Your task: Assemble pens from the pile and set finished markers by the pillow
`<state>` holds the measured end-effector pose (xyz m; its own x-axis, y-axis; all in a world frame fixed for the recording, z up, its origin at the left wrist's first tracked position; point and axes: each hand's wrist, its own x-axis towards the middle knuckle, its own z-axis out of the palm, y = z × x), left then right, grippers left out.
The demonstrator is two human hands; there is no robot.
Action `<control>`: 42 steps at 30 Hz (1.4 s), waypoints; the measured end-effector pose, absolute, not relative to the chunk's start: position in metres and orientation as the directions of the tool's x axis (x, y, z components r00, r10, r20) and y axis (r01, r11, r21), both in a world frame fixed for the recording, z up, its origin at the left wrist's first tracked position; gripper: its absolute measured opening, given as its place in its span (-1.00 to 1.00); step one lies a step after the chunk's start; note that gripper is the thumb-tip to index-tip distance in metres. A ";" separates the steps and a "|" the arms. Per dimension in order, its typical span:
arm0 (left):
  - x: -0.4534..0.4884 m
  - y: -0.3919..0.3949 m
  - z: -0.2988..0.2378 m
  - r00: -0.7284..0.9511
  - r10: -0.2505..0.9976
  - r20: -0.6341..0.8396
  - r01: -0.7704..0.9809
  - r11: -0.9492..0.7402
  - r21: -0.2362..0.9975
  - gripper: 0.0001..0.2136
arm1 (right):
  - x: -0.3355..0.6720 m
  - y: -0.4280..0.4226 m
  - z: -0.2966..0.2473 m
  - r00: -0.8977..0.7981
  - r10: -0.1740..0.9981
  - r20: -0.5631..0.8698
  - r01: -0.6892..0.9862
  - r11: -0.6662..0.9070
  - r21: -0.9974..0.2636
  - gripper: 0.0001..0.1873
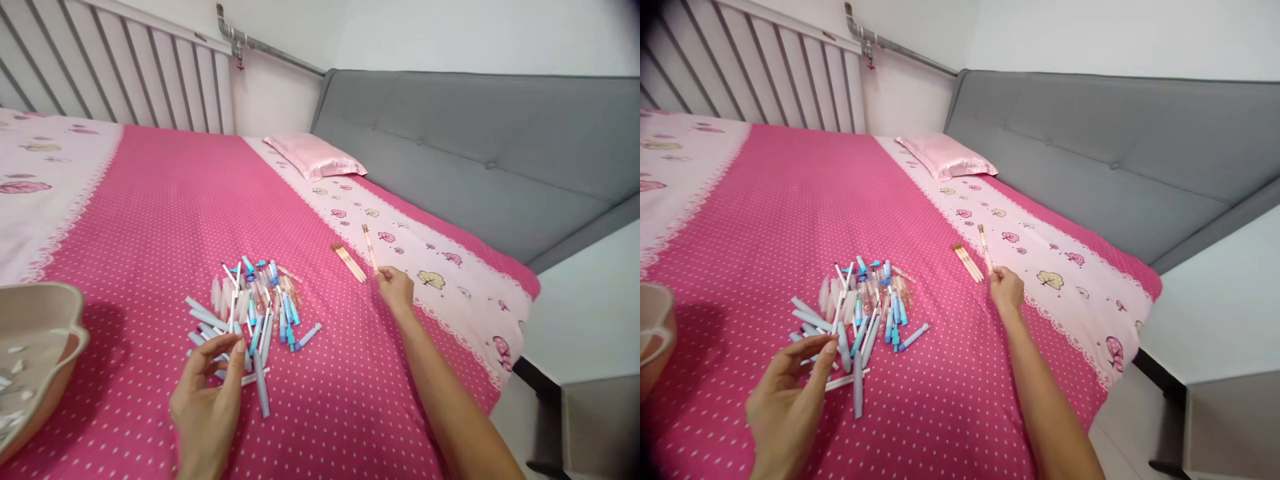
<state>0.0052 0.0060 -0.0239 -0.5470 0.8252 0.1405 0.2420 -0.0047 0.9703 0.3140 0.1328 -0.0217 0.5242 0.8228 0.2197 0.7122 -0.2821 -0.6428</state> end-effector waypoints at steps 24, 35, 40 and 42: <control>0.001 0.004 -0.026 -0.562 0.824 0.068 0.257 0.096 0.961 -0.61 | 0.315 0.171 -0.041 0.496 0.864 0.085 0.814 -0.429 -0.391 -0.71; 0.004 0.006 -0.026 -0.563 0.820 0.099 0.304 0.094 0.948 -0.62 | 0.320 0.159 -0.052 0.435 0.884 0.174 0.817 -0.306 -0.489 -0.62; 0.007 0.003 -0.024 -0.512 0.803 0.307 0.481 -0.028 0.876 -0.70 | 0.334 0.110 -0.068 0.414 0.878 0.238 0.806 -0.233 -0.544 -0.46; 0.007 0.003 -0.026 -0.471 0.794 0.383 0.540 -0.084 0.838 -0.73 | 0.342 0.084 -0.072 0.399 0.884 0.246 0.811 -0.215 -0.544 -0.39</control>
